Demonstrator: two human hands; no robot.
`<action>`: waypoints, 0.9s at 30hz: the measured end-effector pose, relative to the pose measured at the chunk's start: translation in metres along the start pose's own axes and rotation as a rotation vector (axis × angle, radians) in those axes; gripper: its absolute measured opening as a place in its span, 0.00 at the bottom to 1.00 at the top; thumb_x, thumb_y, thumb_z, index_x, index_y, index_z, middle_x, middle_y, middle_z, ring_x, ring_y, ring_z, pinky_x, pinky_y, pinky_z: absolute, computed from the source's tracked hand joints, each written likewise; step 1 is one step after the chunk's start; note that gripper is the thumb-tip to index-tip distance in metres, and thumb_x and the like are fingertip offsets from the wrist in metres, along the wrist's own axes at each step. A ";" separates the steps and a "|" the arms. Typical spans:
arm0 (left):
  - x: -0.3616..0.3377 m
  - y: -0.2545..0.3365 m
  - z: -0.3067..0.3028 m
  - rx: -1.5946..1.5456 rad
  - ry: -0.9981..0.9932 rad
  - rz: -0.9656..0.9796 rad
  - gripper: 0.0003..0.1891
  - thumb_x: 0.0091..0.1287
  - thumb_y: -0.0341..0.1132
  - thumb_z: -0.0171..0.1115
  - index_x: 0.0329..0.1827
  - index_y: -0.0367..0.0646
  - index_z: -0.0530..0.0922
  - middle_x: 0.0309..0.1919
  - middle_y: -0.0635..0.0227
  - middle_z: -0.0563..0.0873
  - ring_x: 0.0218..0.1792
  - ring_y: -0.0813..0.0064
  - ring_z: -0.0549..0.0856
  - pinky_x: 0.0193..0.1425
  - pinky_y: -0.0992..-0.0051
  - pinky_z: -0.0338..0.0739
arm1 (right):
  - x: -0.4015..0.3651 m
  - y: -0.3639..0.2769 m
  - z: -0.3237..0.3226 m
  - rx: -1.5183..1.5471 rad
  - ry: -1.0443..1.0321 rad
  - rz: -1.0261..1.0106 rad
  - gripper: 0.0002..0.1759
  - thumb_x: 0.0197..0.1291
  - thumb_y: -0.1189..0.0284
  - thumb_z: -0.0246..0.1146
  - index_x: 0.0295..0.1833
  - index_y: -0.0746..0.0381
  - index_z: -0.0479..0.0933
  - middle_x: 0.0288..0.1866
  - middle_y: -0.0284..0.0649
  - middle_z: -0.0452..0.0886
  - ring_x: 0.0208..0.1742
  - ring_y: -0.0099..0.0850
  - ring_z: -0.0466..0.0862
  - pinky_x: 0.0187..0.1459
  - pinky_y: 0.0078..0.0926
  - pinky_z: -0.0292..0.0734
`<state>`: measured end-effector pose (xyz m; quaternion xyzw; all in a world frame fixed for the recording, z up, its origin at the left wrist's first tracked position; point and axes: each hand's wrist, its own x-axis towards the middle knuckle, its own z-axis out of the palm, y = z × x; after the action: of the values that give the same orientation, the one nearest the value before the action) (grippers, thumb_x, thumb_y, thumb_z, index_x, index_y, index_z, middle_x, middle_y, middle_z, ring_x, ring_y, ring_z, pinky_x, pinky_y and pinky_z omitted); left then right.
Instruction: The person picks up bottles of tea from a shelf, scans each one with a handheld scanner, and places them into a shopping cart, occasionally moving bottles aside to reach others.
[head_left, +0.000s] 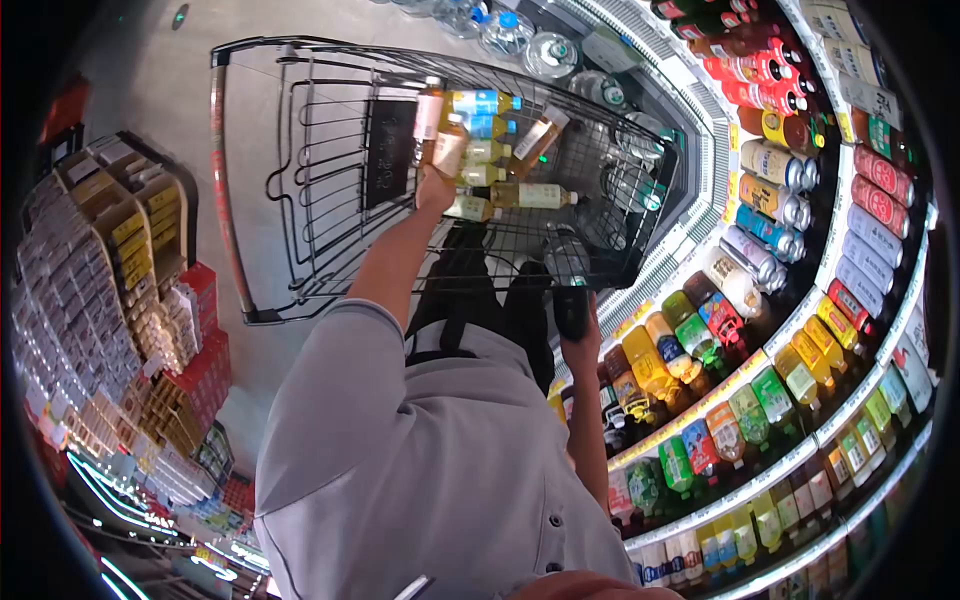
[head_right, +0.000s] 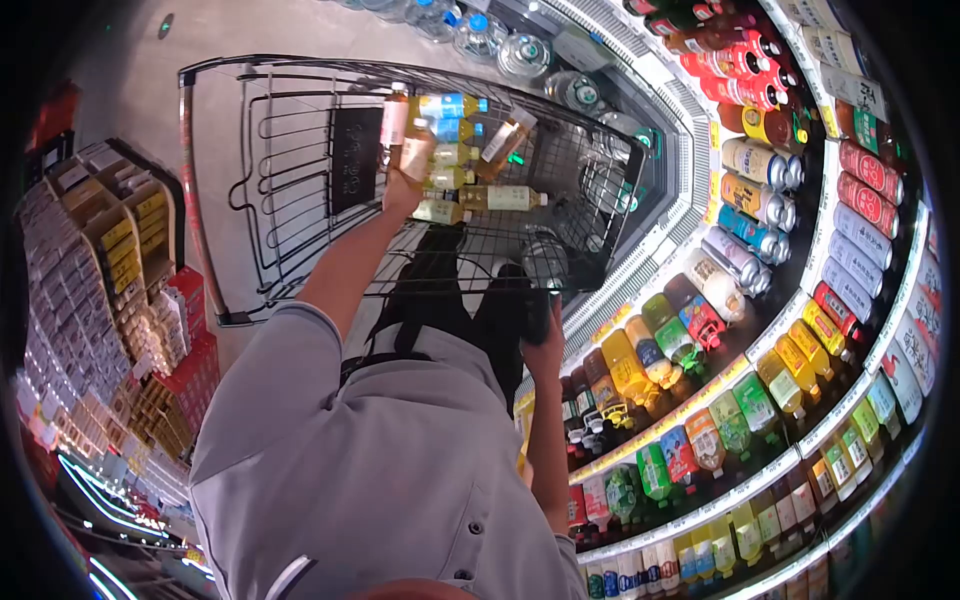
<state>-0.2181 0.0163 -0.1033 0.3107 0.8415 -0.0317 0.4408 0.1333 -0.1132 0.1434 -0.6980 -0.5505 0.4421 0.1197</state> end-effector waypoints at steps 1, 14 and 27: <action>0.002 0.000 0.005 -0.018 -0.044 -0.040 0.37 0.60 0.40 0.70 0.69 0.37 0.61 0.57 0.41 0.83 0.60 0.45 0.83 0.61 0.53 0.79 | 0.002 -0.004 0.002 -0.007 -0.001 0.017 0.34 0.54 0.82 0.67 0.69 0.62 0.75 0.78 0.59 0.66 0.79 0.51 0.66 0.72 0.35 0.67; -0.042 0.041 -0.011 -0.848 -0.621 -0.006 0.25 0.57 0.32 0.75 0.58 0.42 0.79 0.43 0.62 0.89 0.39 0.64 0.90 0.42 0.64 0.86 | 0.008 -0.022 -0.011 0.026 -0.163 0.032 0.23 0.51 0.76 0.67 0.56 0.61 0.81 0.47 0.53 0.86 0.52 0.54 0.85 0.54 0.42 0.79; -0.282 0.121 -0.091 -0.866 -1.334 0.598 0.47 0.48 0.38 0.82 0.73 0.38 0.68 0.65 0.59 0.79 0.62 0.48 0.81 0.68 0.48 0.76 | -0.047 -0.018 -0.145 0.103 -0.083 -0.177 0.26 0.47 0.57 0.76 0.51 0.58 0.85 0.44 0.49 0.88 0.48 0.51 0.87 0.52 0.42 0.80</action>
<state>-0.0994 0.0044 0.1937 0.2401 0.2256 0.2344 0.9146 0.2299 -0.1013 0.2616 -0.6206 -0.5909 0.4862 0.1711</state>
